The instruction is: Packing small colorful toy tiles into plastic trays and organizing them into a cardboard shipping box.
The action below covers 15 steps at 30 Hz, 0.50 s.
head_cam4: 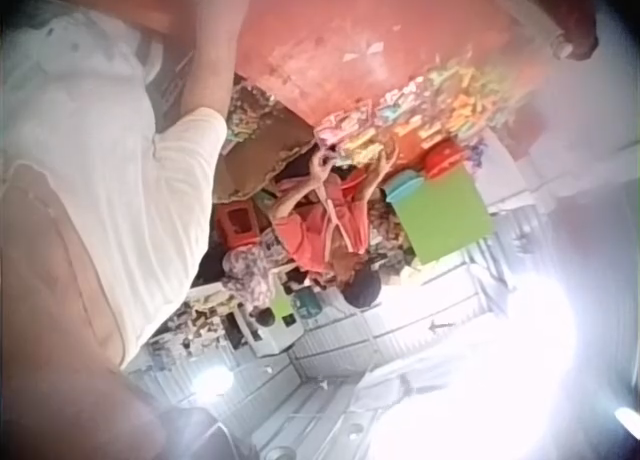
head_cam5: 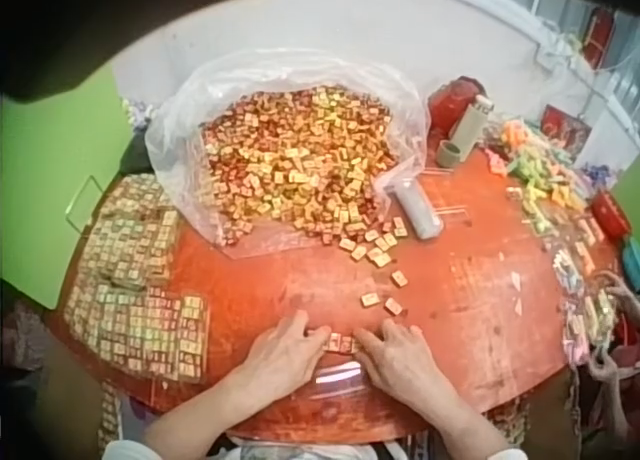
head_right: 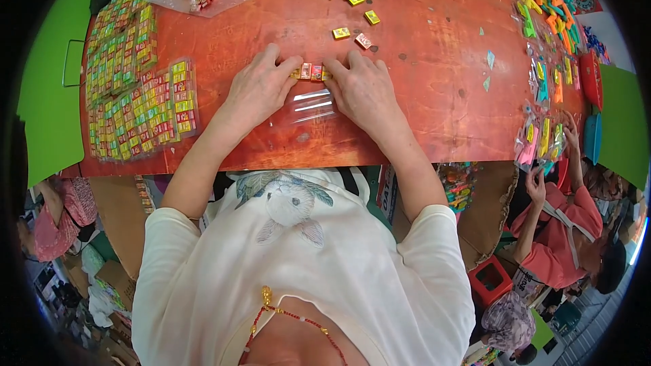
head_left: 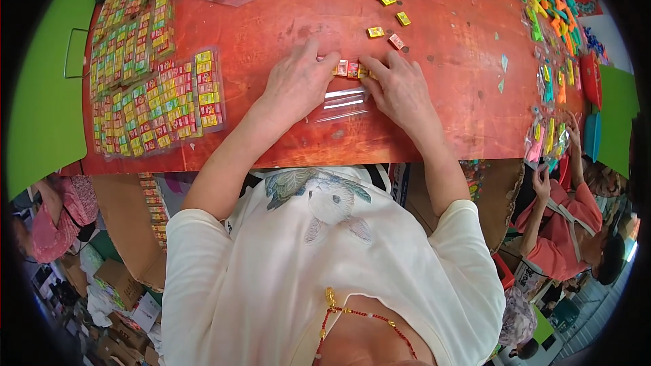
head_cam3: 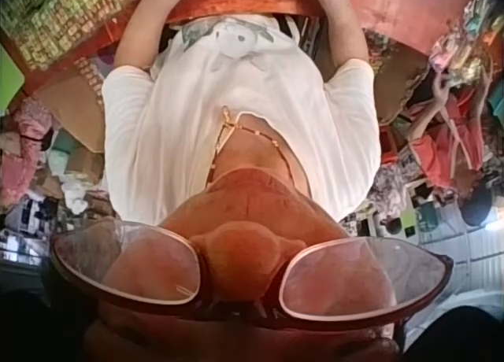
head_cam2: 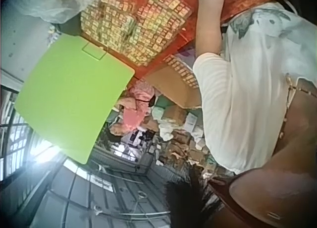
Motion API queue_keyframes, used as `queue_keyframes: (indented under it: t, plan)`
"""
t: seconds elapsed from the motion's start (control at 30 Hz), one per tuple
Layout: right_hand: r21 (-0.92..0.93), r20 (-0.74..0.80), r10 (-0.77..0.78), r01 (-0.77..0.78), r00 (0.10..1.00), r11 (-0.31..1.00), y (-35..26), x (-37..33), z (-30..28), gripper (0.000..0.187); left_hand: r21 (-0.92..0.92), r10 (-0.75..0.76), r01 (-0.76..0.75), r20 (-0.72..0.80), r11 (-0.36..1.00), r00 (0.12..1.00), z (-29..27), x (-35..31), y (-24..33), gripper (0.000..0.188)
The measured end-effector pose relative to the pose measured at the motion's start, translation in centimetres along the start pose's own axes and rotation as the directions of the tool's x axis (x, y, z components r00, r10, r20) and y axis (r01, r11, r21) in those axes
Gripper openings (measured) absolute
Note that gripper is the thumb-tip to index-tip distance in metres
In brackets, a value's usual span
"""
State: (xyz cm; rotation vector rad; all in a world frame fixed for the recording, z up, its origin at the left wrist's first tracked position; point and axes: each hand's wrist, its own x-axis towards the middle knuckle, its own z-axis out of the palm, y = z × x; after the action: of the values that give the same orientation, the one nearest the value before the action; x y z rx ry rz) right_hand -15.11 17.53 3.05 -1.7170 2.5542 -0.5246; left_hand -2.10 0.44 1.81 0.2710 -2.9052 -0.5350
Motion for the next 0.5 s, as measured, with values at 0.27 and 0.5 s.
queue_keyframes:
  t: [0.27,0.5]
  plan:
    - [-0.032,-0.044,-0.031,0.029,0.999,0.999,0.4,0.6,1.0,0.02,0.008,-0.031,0.031,-0.007,0.999,1.0,0.1,0.5,0.0,0.023]
    - [0.007,-0.035,-0.04,0.04,0.999,0.999,-0.9,-0.5,-1.1,0.017,-0.033,-0.02,0.019,-0.022,0.999,1.0,-2.0,-1.0,1.5,0.019]
